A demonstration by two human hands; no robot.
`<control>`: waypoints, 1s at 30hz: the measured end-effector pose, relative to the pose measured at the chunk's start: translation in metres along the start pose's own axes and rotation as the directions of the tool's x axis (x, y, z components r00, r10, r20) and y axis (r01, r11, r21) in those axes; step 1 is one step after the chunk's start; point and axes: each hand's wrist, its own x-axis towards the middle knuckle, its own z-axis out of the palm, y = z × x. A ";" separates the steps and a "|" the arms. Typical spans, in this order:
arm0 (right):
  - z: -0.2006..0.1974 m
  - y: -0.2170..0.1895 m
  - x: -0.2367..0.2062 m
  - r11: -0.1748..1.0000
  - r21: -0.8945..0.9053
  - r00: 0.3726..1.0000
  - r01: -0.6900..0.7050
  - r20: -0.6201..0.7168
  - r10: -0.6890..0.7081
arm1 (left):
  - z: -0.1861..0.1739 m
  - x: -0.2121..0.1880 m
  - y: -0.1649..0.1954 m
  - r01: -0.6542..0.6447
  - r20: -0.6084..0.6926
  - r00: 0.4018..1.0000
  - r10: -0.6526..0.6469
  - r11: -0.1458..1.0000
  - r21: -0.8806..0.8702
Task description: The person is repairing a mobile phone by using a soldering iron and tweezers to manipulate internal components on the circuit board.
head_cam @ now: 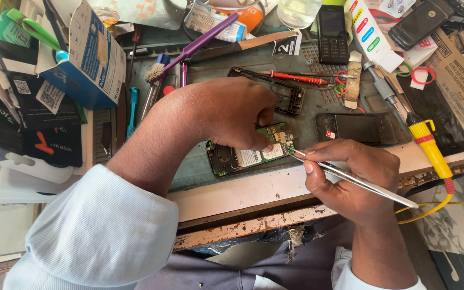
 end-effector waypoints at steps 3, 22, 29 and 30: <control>0.000 0.001 -0.001 1.000 -0.029 1.000 -0.002 0.011 0.002 | 0.000 0.000 0.000 -0.005 0.000 1.000 0.005 1.000 -0.001; 0.008 -0.014 0.013 0.985 -0.040 0.984 -0.169 0.042 0.171 | 0.001 0.002 0.000 -0.030 -0.016 0.999 0.031 0.999 0.014; 0.011 -0.014 0.017 0.977 -0.029 0.976 -0.212 0.052 0.213 | 0.001 0.003 0.002 -0.034 -0.031 0.999 0.035 0.999 0.029; 0.011 -0.014 0.017 0.981 -0.043 0.980 -0.190 0.044 0.192 | 0.001 0.003 0.003 -0.032 -0.028 0.999 0.033 0.999 0.033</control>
